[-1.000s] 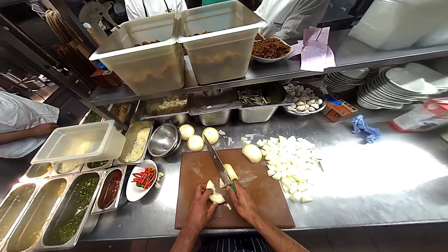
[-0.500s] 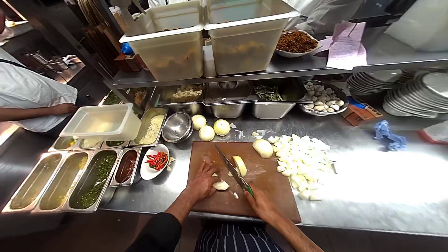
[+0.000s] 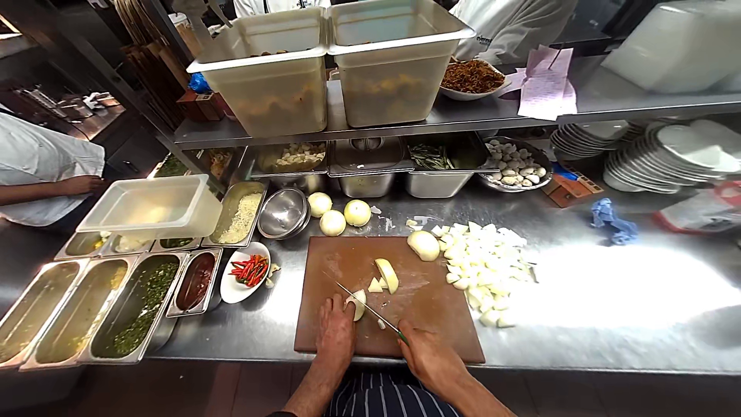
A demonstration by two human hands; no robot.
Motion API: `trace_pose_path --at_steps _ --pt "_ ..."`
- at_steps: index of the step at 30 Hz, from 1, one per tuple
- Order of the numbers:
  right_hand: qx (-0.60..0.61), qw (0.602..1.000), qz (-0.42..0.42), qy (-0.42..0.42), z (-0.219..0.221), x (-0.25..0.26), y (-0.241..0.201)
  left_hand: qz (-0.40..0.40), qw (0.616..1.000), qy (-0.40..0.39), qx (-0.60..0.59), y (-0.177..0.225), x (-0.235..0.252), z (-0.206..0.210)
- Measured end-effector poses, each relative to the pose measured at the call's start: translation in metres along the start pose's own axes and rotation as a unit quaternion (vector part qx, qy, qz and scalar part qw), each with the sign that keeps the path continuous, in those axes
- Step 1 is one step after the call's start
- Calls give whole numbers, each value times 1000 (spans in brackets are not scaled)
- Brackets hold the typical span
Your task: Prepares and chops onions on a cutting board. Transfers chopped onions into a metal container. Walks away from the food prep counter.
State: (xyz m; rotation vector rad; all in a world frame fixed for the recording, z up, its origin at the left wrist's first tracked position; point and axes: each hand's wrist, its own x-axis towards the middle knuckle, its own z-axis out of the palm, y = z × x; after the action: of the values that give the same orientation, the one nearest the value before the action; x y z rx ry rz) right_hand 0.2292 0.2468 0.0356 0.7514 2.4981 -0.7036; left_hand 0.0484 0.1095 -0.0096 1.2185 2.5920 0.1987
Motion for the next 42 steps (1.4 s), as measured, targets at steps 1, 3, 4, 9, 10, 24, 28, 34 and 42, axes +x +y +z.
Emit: trace_pose_path --at_steps 1,3,4,9,10,24,28,34,42 --pt "-4 1000 8 -8 0 0 -2 -3 1000 -2 0 0 -2 3" --pt "-2 1000 16 -18 -1 1 -4 -25 999 -17 -42 -3 -3 8" --pt "0 1000 17 -24 -1 0 -5 -36 996 -22 -73 -5 -3 8" --pt "-5 999 21 -42 -13 -8 -18 -43 993 -73 -87 3 7 -9" --pt "-10 998 24 -49 -18 -10 -22 -46 993 -83 -72 8 8 -13" --pt "88 996 -14 2 4 36 -11 -14 985 -81 -151 -13 10 -16" --pt "15 998 0 -55 -32 1 -38 6 983 -62 -171 -26 15 -9" --pt "19 999 4 -42 0 35 -39 -6 983 -47 -177 -30 9 1" --pt "23 999 -23 -39 -23 11 -40 -51 986 -94 -125 -15 -9 -6"
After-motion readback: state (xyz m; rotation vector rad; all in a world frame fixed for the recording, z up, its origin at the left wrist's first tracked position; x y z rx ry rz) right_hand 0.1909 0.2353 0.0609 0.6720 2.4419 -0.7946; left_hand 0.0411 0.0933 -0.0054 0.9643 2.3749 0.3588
